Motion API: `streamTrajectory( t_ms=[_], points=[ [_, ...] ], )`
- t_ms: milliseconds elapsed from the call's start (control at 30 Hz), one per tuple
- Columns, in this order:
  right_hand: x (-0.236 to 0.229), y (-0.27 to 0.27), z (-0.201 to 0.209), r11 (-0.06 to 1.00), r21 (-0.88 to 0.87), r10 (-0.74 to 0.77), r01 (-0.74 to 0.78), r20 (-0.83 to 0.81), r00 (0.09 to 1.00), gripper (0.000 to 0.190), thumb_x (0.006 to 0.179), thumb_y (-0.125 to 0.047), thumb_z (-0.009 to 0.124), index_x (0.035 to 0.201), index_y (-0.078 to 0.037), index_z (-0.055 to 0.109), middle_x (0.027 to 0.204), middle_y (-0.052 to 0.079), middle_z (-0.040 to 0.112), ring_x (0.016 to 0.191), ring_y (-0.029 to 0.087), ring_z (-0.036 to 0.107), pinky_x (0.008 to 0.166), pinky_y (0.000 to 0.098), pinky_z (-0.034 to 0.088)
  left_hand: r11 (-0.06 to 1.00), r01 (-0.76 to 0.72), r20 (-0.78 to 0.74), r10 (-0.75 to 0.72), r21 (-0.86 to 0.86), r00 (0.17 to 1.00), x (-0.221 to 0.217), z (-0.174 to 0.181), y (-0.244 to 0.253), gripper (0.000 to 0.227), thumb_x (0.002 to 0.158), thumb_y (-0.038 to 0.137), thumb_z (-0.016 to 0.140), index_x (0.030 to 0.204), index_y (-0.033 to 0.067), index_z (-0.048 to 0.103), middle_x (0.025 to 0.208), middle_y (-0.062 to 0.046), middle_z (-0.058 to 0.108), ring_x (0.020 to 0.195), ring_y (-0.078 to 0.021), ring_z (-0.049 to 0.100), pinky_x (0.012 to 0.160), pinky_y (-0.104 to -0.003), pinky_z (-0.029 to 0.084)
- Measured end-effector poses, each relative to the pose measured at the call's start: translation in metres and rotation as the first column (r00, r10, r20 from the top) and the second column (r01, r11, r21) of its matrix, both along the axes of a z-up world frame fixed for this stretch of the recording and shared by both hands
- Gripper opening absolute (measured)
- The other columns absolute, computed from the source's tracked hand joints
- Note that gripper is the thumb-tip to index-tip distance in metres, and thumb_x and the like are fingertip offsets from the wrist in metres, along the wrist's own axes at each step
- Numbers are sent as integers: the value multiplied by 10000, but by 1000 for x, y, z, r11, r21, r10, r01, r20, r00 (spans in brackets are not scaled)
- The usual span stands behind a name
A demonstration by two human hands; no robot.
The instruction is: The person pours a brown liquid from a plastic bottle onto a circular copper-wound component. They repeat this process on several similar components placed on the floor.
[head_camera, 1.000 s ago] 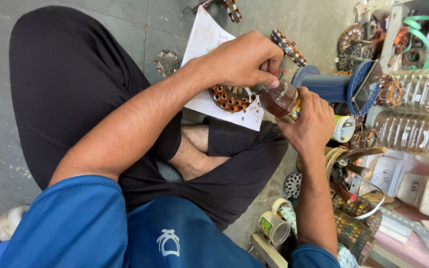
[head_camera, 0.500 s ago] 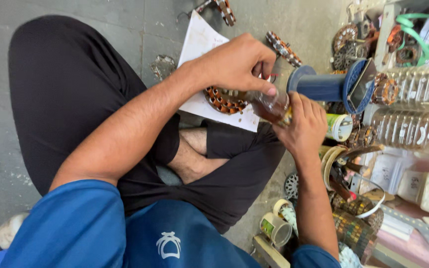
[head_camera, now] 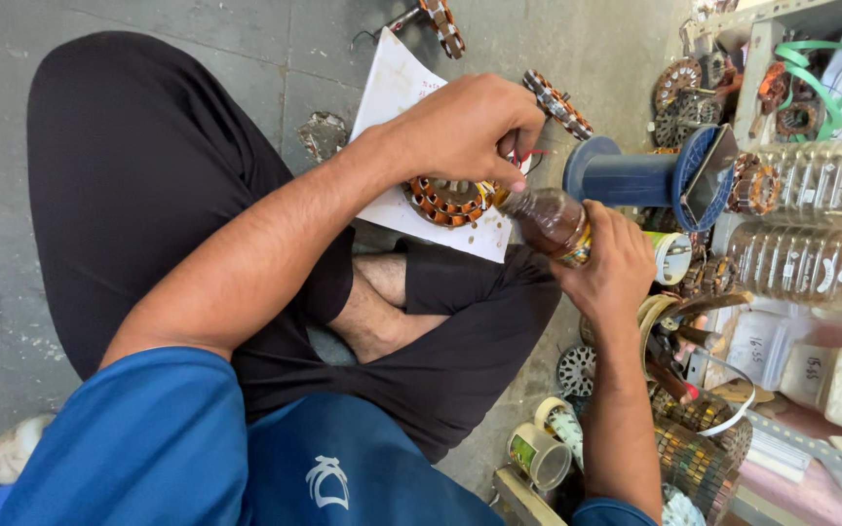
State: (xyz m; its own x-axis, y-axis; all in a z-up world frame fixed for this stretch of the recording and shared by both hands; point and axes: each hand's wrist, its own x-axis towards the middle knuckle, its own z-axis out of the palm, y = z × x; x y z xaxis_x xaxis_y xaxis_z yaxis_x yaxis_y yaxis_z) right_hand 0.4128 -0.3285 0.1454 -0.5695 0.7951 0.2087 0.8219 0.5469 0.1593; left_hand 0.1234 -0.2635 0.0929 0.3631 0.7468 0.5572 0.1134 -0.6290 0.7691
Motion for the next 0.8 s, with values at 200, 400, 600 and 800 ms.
streamTrajectory(
  t_ms=[200, 400, 600, 800],
  points=[
    [6, -2, -6, 1000, -13, -14, 14, 21, 1000, 764, 595, -188, 916, 1288, -46, 627, 1205, 141, 699, 1106, 357, 667, 964, 464, 504, 1000, 18, -18, -18, 2, 1000, 0, -1, 1, 346, 699, 204, 952, 803, 11, 684, 778, -102, 690, 711, -261, 705, 601, -384, 533],
    [4, -5, -7, 999, 9, 42, -42, 8, 999, 768, 608, -217, 906, 1299, -44, 619, 1218, 137, 684, 1123, 356, 659, 993, 462, 486, 1000, 2, -18, -2, 0, 1000, -1, 0, 0, 310, 726, 160, 920, 825, 0, 675, 797, -101, 699, 726, -250, 721, 611, -372, 546],
    [-2, 3, 0, 998, 25, 57, -57, 4, 998, 711, 640, -185, 883, 1290, -48, 629, 1228, 116, 685, 1126, 331, 656, 1004, 454, 481, 1000, 10, -13, -9, 21, 1000, -5, 2, 0, 290, 725, 177, 930, 814, 12, 709, 791, -107, 708, 730, -271, 721, 608, -399, 538],
    [-8, 6, -3, 996, 66, 59, -63, 52, 997, 726, 633, -183, 875, 1301, -39, 631, 1231, 111, 686, 1126, 323, 658, 995, 453, 475, 998, 33, -33, -32, 45, 999, -4, 1, -1, 290, 710, 183, 937, 806, 19, 718, 784, -114, 701, 719, -289, 704, 602, -407, 527]
  ],
)
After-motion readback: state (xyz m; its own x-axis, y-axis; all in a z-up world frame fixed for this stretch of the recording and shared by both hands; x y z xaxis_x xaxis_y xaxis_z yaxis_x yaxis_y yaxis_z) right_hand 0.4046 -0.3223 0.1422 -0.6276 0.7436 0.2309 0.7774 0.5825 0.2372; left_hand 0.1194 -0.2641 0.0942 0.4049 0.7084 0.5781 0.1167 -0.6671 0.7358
